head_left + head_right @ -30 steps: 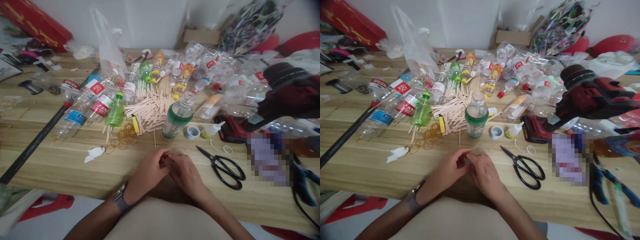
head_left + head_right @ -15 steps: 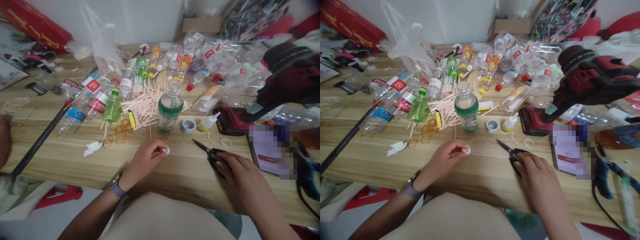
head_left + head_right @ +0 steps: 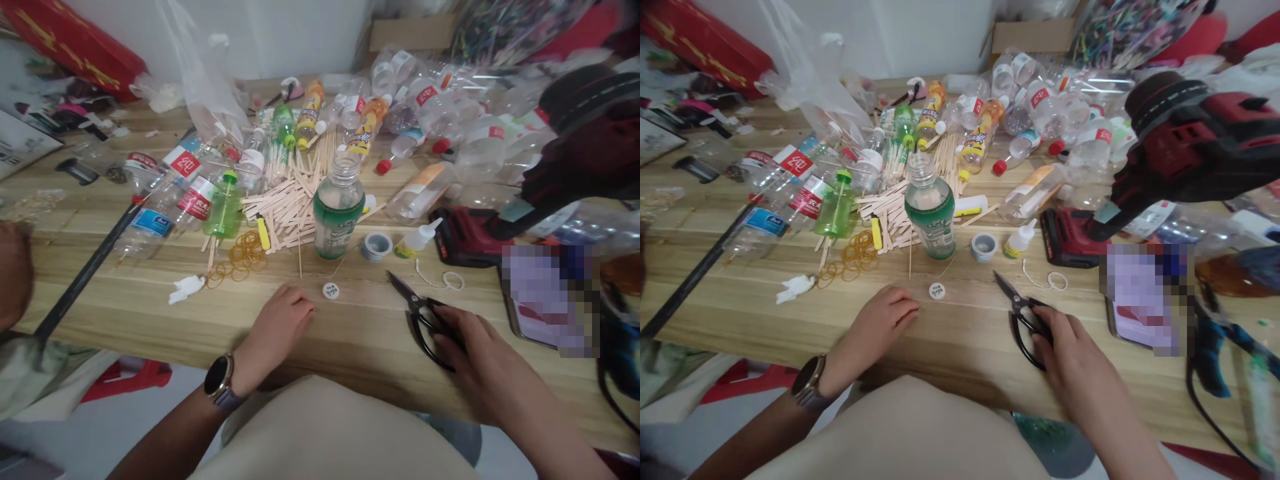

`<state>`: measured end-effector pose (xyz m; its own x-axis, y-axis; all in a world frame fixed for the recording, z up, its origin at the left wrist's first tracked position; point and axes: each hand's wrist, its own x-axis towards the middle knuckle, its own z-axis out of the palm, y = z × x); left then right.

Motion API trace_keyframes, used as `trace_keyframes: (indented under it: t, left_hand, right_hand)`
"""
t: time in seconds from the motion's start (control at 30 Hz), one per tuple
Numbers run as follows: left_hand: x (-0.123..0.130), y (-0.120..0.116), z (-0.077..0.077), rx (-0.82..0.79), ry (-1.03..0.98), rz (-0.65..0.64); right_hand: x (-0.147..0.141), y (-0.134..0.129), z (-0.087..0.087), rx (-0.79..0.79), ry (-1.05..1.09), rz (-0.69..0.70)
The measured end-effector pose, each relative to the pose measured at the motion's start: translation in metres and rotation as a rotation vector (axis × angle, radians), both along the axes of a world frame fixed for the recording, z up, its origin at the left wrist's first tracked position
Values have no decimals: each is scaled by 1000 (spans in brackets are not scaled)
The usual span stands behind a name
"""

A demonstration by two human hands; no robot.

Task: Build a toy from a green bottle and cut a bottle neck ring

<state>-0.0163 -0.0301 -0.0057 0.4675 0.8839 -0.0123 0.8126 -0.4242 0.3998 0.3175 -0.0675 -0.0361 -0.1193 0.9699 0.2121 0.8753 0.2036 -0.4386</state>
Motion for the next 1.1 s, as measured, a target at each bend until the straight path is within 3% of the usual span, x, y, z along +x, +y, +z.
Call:
trace_keyframes:
  t: [0.13, 0.27, 0.47, 0.6, 0.77, 0.83, 1.1]
  left_hand:
    - [10, 3, 4, -11, 82, -86]
    - [12, 5, 5, -25, 98, -91]
    - [-22, 4, 7, -47, -32, 171]
    - [-41, -1, 14, -147, -195, 303]
    - [-40, -5, 21, -539, -717, 446]
    - [-38, -4, 20, -641, -855, 476]
    - [-32, 1, 22, -769, -996, 516]
  right_hand:
    - [-18, -10, 11, -72, 217, -57]
    - [-38, -11, 23, -147, 646, -140]
    - [-55, -12, 23, -316, 1167, -59]
    - [-66, -12, 18, -329, 1279, -7]
    - [-70, -5, 14, -398, 1337, -11]
    - [-68, -4, 12, -437, 1376, -72]
    - [-66, -5, 17, -574, 1474, -363]
